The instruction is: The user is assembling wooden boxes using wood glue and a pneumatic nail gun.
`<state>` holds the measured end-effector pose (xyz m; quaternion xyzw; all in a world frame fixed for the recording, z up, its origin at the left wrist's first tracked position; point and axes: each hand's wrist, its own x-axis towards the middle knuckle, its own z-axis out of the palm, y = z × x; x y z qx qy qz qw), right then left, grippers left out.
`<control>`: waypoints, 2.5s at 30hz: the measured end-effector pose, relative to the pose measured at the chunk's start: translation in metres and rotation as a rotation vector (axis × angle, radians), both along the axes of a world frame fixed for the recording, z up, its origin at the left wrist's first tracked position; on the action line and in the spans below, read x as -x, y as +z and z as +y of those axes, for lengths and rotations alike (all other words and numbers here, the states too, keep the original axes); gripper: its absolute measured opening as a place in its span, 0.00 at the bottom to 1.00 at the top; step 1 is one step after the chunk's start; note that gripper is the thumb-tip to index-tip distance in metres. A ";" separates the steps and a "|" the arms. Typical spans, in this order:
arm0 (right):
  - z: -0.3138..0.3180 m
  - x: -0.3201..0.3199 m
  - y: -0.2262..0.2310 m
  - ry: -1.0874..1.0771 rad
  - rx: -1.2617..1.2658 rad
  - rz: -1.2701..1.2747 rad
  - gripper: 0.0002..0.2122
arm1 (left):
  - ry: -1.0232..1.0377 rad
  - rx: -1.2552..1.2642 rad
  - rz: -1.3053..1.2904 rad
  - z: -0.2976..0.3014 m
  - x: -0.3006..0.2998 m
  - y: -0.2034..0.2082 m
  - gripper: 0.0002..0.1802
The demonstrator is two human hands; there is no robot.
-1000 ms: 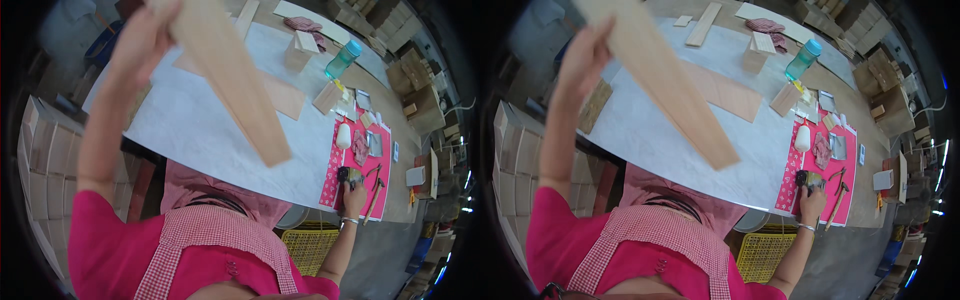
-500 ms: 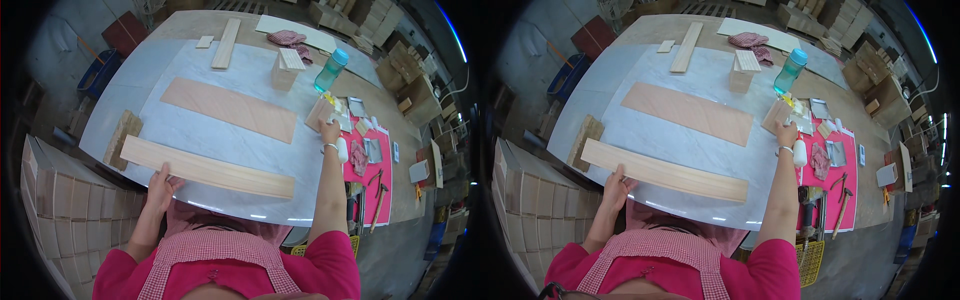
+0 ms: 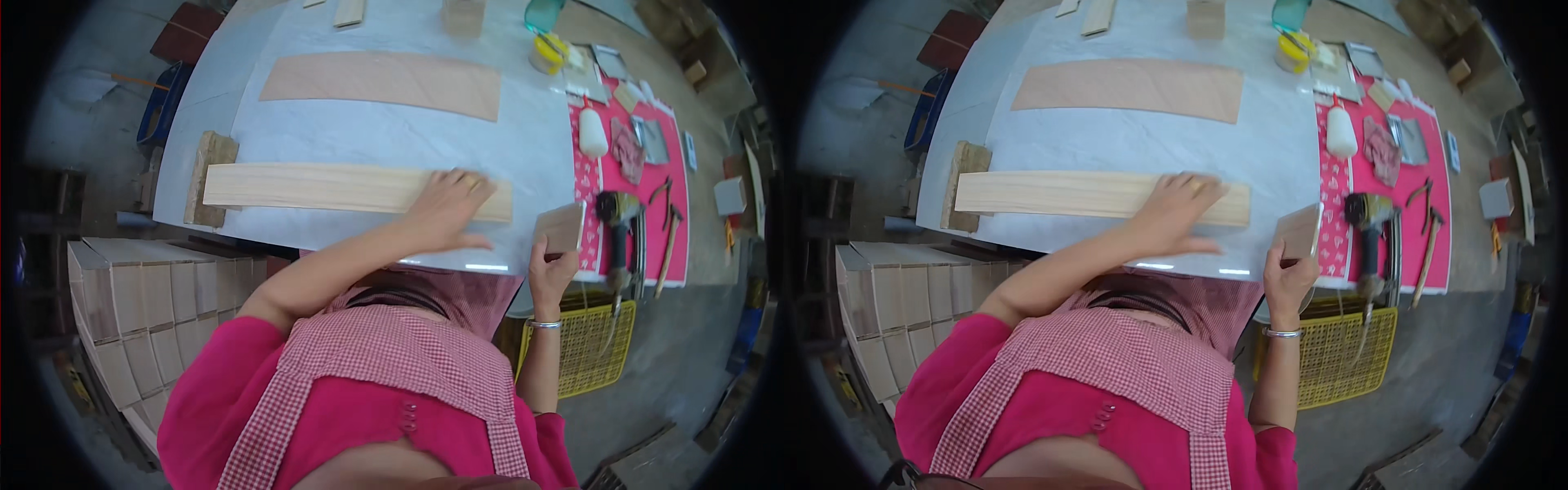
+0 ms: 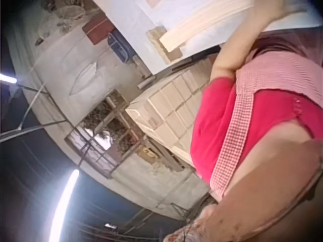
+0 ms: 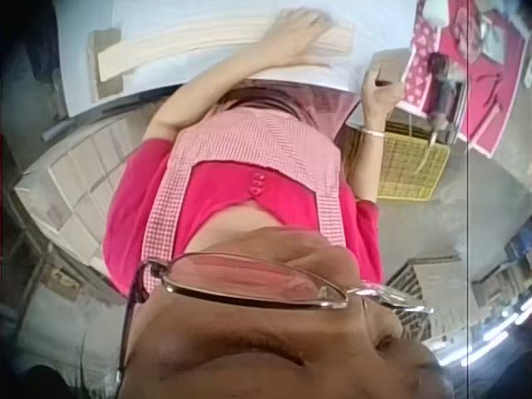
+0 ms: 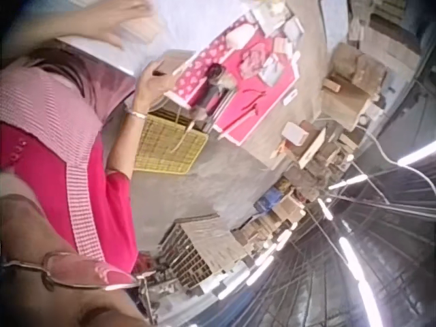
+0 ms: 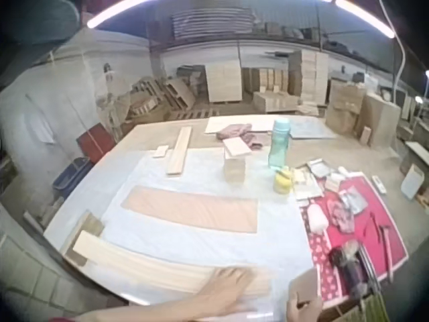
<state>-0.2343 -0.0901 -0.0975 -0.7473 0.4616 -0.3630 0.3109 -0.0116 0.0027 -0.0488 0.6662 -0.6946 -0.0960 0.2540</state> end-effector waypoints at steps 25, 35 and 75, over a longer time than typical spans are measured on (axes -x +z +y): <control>0.019 -0.066 -0.008 0.334 0.120 -0.033 0.35 | -0.050 -0.070 0.097 -0.024 0.000 0.068 0.39; 0.019 -0.066 -0.009 0.333 0.097 -0.031 0.35 | -0.082 -0.065 0.098 -0.030 0.002 0.068 0.39; 0.020 -0.047 0.051 0.504 -0.155 -0.329 0.39 | -0.029 -0.135 0.121 -0.035 0.005 0.059 0.40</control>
